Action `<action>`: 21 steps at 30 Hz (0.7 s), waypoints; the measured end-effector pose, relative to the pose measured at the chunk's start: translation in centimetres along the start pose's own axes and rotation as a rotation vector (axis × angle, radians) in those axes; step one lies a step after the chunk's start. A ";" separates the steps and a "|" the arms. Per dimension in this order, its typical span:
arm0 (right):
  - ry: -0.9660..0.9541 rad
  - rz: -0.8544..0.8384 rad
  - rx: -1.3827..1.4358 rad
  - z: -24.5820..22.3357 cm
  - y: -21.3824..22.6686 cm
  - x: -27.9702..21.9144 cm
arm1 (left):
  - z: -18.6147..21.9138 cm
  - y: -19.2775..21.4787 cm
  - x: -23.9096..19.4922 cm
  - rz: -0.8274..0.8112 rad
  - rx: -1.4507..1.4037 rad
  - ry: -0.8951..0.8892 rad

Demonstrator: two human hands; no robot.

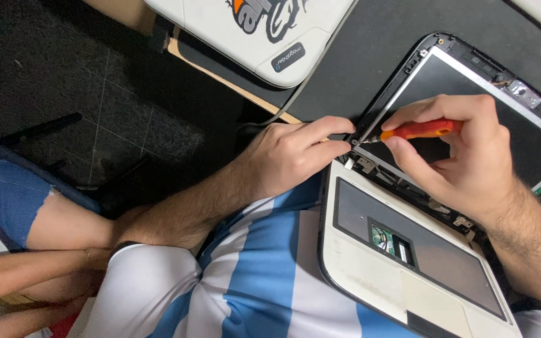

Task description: The person removes the old laptop screen by unscrewing it and detaching the ribbon cable. They then install a new screen by connecting the cable and securing it with screws using a screwdriver.

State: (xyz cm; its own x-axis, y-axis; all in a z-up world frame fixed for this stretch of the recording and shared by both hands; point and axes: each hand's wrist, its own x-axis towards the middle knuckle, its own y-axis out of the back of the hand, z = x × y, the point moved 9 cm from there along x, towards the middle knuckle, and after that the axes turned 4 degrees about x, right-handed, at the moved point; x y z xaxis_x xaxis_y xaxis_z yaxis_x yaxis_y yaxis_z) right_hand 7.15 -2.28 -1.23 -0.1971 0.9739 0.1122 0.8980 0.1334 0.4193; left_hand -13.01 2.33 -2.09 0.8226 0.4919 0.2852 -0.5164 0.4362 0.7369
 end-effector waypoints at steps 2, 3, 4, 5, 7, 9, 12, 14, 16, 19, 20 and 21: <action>0.028 0.008 0.034 0.0 -0.1 0.1 | 0.5 0.4 0.1 0.032 0.021 -0.090; 0.025 0.008 0.031 0.2 -0.1 0.2 | 0.4 0.5 0.2 0.033 0.017 -0.091; 0.050 0.001 0.041 0.1 -0.1 0.2 | 0.5 0.5 0.3 0.033 0.028 -0.108; 0.075 -0.006 0.052 0.0 -0.2 0.3 | 0.6 0.5 0.3 0.033 0.040 -0.124; 0.071 -0.010 0.041 0.1 -0.3 0.1 | 0.3 0.0 0.0 0.024 0.045 -0.125; 0.071 -0.012 0.034 0.2 -0.4 0.0 | 0.2 -0.3 -0.2 0.013 0.053 -0.125; 0.070 -0.017 0.035 0.3 -0.5 0.0 | 0.2 -0.4 -0.2 0.012 0.031 -0.126; 0.065 -0.021 0.024 0.3 -0.6 0.0 | 0.2 -0.5 -0.2 -0.002 0.045 -0.140; 0.080 -0.030 0.022 0.3 -0.6 0.1 | 0.0 -0.8 -0.4 -0.010 0.056 -0.144; 0.084 -0.044 0.004 0.3 -0.8 -0.1 | -0.2 -1.2 -0.6 -0.029 0.064 -0.138; 0.074 -0.047 -0.015 0.4 -0.9 -0.2 | -0.3 -1.3 -0.7 -0.040 0.063 -0.132; 0.074 -0.048 -0.016 0.3 -0.9 -0.2 | -0.2 -1.2 -0.7 -0.039 0.063 -0.131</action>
State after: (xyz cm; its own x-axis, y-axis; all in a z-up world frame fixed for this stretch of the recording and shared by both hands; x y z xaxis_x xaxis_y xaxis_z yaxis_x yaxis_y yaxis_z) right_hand 6.52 -2.53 -1.93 -0.2683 0.9503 0.1577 0.8808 0.1757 0.4396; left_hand -12.97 1.61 -3.30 0.8678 0.3711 0.3305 -0.4711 0.4030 0.7846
